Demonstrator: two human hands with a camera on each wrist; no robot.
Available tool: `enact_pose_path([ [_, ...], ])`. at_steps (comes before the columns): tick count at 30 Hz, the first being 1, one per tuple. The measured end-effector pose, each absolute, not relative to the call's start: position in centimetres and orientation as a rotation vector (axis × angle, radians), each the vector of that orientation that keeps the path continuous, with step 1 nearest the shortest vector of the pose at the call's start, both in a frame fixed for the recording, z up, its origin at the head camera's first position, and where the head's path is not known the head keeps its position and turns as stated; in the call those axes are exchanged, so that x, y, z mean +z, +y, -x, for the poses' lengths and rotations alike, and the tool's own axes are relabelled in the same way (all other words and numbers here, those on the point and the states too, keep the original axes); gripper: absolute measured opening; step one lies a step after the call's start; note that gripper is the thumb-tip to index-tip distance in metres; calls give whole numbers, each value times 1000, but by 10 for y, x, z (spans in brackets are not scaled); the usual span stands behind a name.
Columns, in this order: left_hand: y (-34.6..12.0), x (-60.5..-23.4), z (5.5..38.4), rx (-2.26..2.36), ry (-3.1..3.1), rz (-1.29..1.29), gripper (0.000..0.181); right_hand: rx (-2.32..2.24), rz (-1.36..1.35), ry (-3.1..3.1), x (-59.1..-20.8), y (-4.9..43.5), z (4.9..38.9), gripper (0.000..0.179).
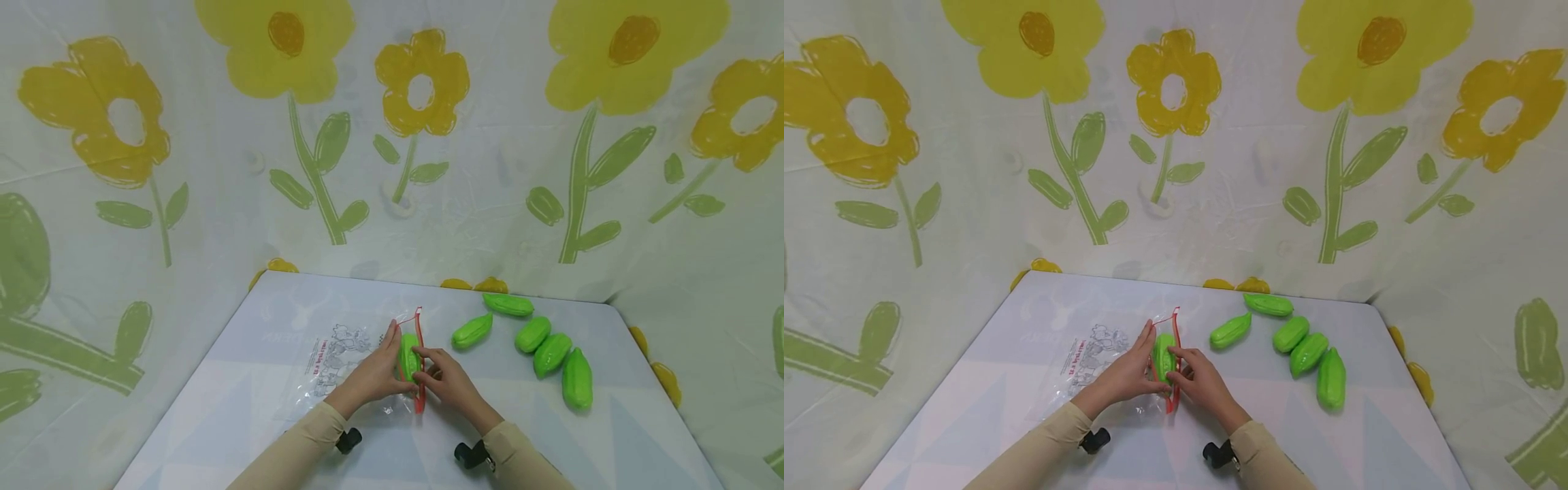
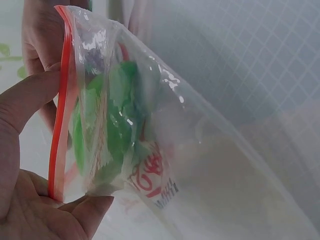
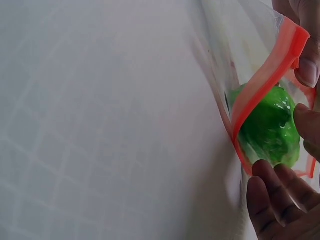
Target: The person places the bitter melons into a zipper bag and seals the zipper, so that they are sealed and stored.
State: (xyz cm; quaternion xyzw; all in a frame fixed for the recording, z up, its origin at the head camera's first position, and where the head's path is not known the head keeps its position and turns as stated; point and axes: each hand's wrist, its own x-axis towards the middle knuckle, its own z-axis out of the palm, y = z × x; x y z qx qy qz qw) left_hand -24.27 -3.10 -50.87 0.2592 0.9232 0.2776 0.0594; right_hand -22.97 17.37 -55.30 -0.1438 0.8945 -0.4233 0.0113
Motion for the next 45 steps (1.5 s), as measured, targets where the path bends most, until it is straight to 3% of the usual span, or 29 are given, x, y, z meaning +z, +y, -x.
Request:
enact_pose_path([
  [45, -29, -511, 245, 878, 2779, -712, 124, -1311, 196, 2961, -552, 230, 225, 44],
])
